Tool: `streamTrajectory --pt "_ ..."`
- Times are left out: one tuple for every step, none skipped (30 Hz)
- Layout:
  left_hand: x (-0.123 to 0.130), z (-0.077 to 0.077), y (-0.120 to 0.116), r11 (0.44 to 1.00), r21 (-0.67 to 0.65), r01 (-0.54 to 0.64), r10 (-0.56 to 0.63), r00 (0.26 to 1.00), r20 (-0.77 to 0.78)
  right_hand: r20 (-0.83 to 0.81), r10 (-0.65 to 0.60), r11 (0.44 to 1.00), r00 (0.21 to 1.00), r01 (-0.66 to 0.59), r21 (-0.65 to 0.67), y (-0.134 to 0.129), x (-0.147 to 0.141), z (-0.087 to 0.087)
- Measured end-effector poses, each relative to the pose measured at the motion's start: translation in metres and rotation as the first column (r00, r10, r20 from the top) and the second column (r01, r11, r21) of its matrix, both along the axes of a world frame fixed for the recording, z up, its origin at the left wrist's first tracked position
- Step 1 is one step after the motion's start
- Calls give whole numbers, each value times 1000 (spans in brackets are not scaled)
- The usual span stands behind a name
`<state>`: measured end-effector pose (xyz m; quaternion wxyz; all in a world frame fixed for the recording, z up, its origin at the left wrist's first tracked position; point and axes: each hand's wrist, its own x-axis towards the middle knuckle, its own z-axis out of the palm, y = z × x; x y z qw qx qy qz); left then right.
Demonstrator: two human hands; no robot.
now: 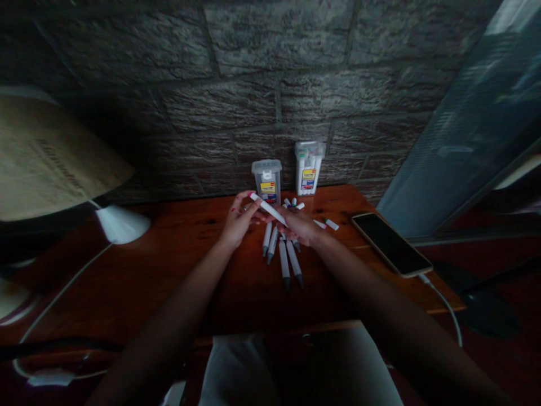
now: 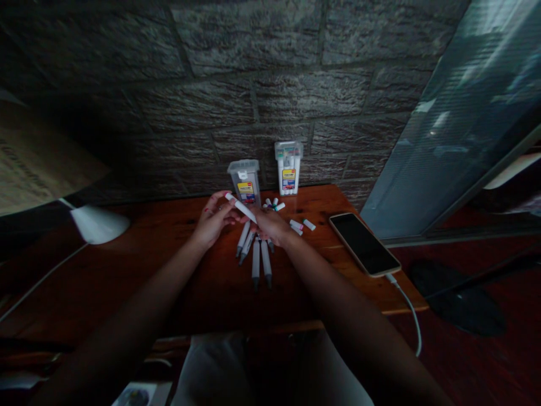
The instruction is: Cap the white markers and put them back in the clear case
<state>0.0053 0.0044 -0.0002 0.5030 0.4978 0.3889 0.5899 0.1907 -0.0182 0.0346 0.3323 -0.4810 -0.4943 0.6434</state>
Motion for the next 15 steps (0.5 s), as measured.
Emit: streamTrajectory --pt "0 0 0 1000 2 7 -7 1000 5 2 0 1000 1000 0 4 0 0 0" --pt "1 0 0 1000 3 14 -14 1000 12 -1 -5 1000 1000 5 11 1 0 -1" --pt "1 0 0 1000 5 17 -17 1000 21 -6 -13 1000 1000 13 17 2 -1 -2" --pt "1 -1 1 1000 8 14 -14 999 30 -10 -27 999 1000 27 27 3 -1 -3" --pt "2 -1 1 1000 11 5 -5 999 38 -10 -44 998 999 44 38 5 -1 -4" --pt "2 -1 1 1000 13 -10 10 999 42 -4 -61 997 998 61 53 6 -1 -4" --pt "2 -1 1 999 14 -29 28 999 44 5 -79 994 997 78 71 6 -1 -5" --pt "2 -1 2 999 13 -48 48 998 46 16 -92 992 996 91 91 6 -1 -5" --pt "2 -2 2 998 9 -67 67 997 49 26 -99 989 995 96 111 6 -1 -5" --pt "3 -2 2 997 5 -83 83 995 53 39 -104 987 994 98 127 6 -1 -5" --pt "3 -2 2 996 1 -94 94 994 57 50 -108 985 993 100 141 6 -1 -5" --pt "4 -2 3 995 -2 -101 101 993 62 60 -114 983 992 104 153 6 0 -5" --pt "4 -2 3 995 -3 -104 104 992 66 67 -120 981 991 108 161 7 0 -6" --pt "4 -2 3 994 -4 -107 107 992 71 65 -122 980 990 110 164 7 0 -7" --pt "4 -2 3 994 -5 -112 112 991 76 53 -123 980 991 113 162 8 1 -7"
